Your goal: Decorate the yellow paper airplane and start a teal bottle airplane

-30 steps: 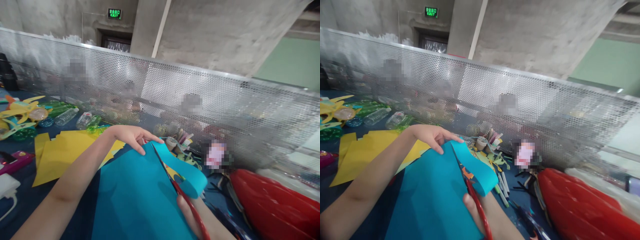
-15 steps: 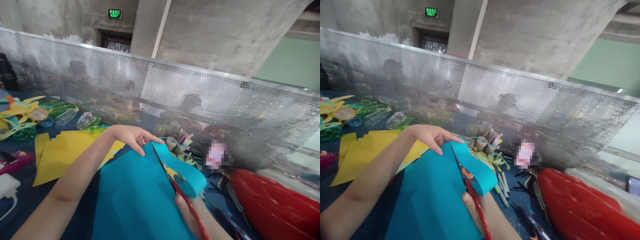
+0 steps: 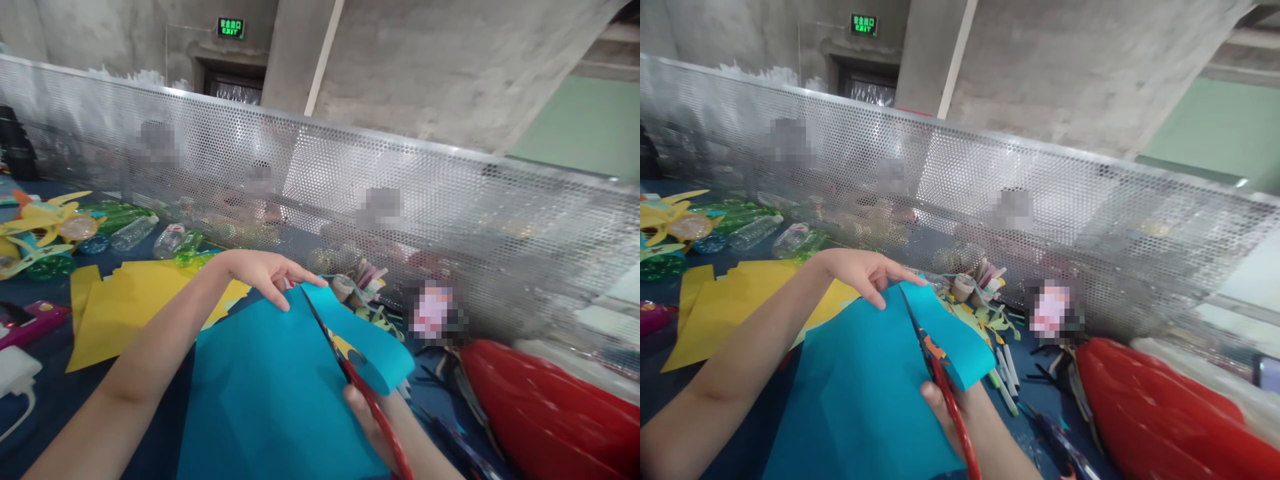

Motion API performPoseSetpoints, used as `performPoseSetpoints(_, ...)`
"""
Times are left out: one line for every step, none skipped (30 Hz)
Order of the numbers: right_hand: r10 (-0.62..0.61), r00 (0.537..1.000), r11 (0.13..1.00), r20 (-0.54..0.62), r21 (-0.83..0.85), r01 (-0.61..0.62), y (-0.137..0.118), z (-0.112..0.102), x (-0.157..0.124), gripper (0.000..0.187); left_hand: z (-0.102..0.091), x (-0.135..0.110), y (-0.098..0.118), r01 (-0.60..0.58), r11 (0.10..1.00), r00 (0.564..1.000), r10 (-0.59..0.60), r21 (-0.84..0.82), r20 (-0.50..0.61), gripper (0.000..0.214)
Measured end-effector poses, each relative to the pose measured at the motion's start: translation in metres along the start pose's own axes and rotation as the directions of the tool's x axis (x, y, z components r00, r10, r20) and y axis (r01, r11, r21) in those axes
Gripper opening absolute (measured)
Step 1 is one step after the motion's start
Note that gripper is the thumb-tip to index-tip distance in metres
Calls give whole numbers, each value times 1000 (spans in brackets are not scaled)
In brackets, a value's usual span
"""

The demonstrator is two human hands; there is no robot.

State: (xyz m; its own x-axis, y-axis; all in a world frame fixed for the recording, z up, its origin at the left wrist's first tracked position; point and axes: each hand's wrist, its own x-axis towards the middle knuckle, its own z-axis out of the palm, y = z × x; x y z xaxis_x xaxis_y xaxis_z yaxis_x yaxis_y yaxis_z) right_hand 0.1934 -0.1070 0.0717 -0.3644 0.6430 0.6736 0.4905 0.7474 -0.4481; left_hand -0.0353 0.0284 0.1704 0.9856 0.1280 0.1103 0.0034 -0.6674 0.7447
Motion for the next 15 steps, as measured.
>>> performPoseSetpoints(10, 1000, 1000, -3, -4, -10, -1, 0, -2, 69, 0, 0, 0, 2, 1000, 1000, -2, -7, 8, 71)
performPoseSetpoints(27, 1000, 1000, -1, -13, -27, -2, -1, -4, 69, 0, 1, 0, 9, 1000, 1000, -9, -17, 16, 72)
performPoseSetpoints(48, 999, 999, 5, -26, -48, -3, -2, -7, 69, 1, 1, -1, 19, 999, 1000, -19, -29, 23, 72)
performPoseSetpoints(69, 998, 997, 14, -40, -68, -3, -3, -9, 69, 1, 2, -1, 30, 999, 999, -29, -40, 27, 73)
performPoseSetpoints(86, 996, 995, 25, -52, -85, -4, -5, -11, 70, 1, 2, -1, 38, 998, 999, -37, -52, 28, 73)
performPoseSetpoints(98, 994, 994, 37, -60, -96, -4, -6, -12, 70, 2, 2, -1, 44, 997, 999, -42, -61, 28, 73)
performPoseSetpoints(105, 993, 993, 47, -62, -102, -4, -7, -13, 71, 2, 2, -1, 48, 997, 999, -46, -66, 27, 73)
performPoseSetpoints(107, 993, 993, 55, -61, -104, -4, -8, -13, 72, 2, 3, -1, 50, 997, 998, -48, -66, 27, 73)
performPoseSetpoints(108, 992, 993, 59, -60, -105, -4, -9, -12, 73, 2, 3, -1, 52, 997, 998, -50, -63, 29, 74)
performPoseSetpoints(109, 992, 993, 61, -61, -105, -4, -9, -12, 73, 1, 2, -1, 55, 997, 998, -53, -59, 31, 74)
performPoseSetpoints(107, 992, 993, 63, -64, -103, -4, -10, -11, 73, 1, 2, -1, 57, 997, 998, -55, -57, 34, 74)
performPoseSetpoints(103, 993, 993, 66, -69, -98, -5, -10, -10, 73, 1, 2, -1, 55, 997, 998, -53, -58, 34, 74)
performPoseSetpoints(96, 993, 993, 70, -74, -91, -5, -10, -9, 73, 1, 2, -1, 51, 997, 998, -49, -63, 35, 75)
performPoseSetpoints(90, 993, 993, 77, -83, -84, -6, -10, -9, 74, 1, 2, 0, 47, 996, 998, -45, -70, 36, 75)
performPoseSetpoints(84, 993, 993, 83, -93, -76, -6, -10, -8, 74, 1, 2, 0, 45, 996, 998, -43, -73, 37, 75)
